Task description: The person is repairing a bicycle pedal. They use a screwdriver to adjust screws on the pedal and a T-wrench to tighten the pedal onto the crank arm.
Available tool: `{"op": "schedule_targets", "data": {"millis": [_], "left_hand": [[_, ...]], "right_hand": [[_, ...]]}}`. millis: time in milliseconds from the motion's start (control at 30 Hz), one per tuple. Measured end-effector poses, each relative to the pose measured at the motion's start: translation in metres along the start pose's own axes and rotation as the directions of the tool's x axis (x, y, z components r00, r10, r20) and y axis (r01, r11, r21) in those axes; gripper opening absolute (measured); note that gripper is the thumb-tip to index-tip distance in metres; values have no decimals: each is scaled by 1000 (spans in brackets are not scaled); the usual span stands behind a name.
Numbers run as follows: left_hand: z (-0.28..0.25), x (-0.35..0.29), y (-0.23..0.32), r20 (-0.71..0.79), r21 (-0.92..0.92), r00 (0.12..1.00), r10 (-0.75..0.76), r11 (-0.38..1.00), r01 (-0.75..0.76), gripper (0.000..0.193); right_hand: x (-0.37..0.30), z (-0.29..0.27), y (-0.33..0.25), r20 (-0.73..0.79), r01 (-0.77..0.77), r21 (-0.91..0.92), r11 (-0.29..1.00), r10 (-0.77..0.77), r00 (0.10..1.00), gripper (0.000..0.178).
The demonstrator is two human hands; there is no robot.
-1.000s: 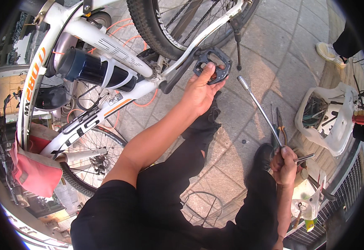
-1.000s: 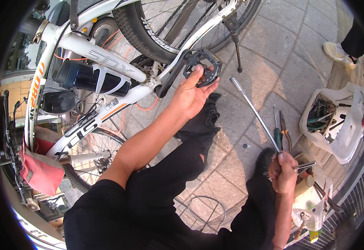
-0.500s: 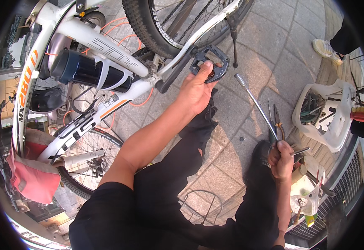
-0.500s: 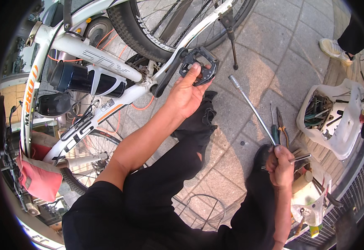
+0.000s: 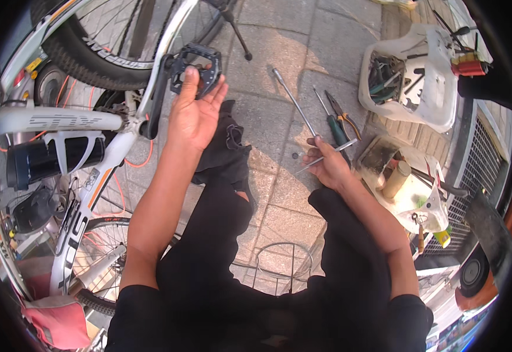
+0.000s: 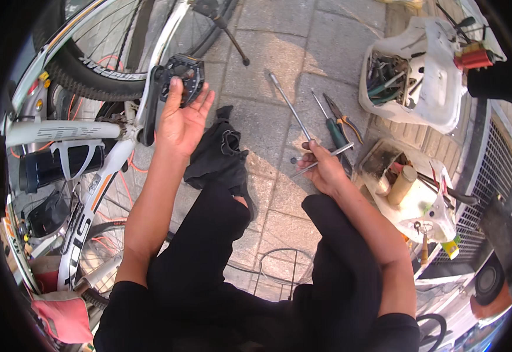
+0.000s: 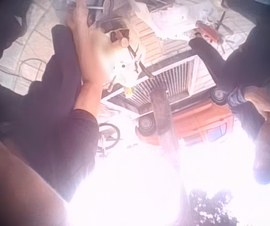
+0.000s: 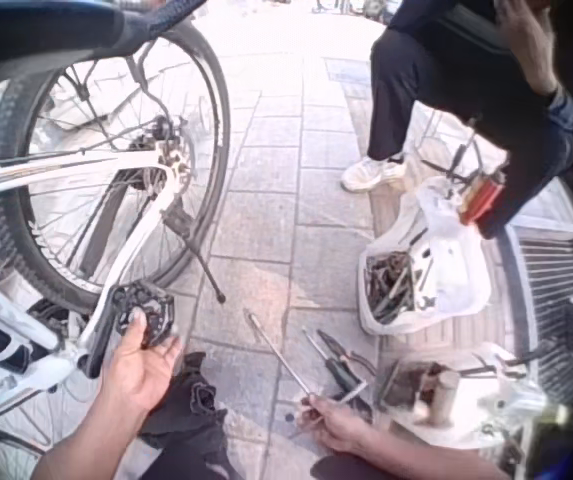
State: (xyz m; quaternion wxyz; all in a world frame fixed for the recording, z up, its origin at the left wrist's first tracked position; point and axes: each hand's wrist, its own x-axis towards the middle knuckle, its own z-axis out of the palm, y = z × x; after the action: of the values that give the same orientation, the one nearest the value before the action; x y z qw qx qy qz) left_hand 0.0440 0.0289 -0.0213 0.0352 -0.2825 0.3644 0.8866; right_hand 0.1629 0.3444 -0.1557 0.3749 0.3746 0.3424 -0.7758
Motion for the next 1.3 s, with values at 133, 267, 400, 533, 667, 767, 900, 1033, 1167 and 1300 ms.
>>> {"op": "schedule_targets", "data": {"millis": [133,267,400,533,667,767,900,1033,1167,1300], "left_hand": [[-11,7,3,-90,69,995,32,997,-26,25],[-30,32,-14,-127,145,990,-64,986,83,25],[-75,57,-36,-208,230,967,-150,953,198,27],[-161,47,-47,-294,286,929,-226,906,311,24],[-213,-13,-45,-358,277,907,-223,902,332,29],[-261,-49,-31,-321,285,909,-266,888,361,33],[-283,-107,-11,-185,206,809,-558,783,587,37],[-274,-194,1,-247,33,784,-569,804,594,37],[-240,-242,24,-259,-101,913,-316,949,299,38],[-186,-245,48,-22,-34,999,31,999,-32,37]], "right_hand": [[11,-13,16,-69,-130,-80,988,125,990,30],[19,-25,29,-152,-219,-217,951,189,970,32],[3,-16,9,-9,-205,-291,934,212,977,32],[-8,-16,-12,4,-45,-309,950,49,999,31],[-26,-22,-30,1,130,-352,927,-139,990,31],[-55,-16,-47,11,255,-503,826,-289,957,33],[-116,-7,-58,79,457,-619,639,-528,846,37],[-190,13,-58,130,590,-543,597,-635,762,38],[-266,17,-58,45,601,-528,600,-687,726,34],[-301,0,-69,-20,634,-510,581,-745,667,33]]}}
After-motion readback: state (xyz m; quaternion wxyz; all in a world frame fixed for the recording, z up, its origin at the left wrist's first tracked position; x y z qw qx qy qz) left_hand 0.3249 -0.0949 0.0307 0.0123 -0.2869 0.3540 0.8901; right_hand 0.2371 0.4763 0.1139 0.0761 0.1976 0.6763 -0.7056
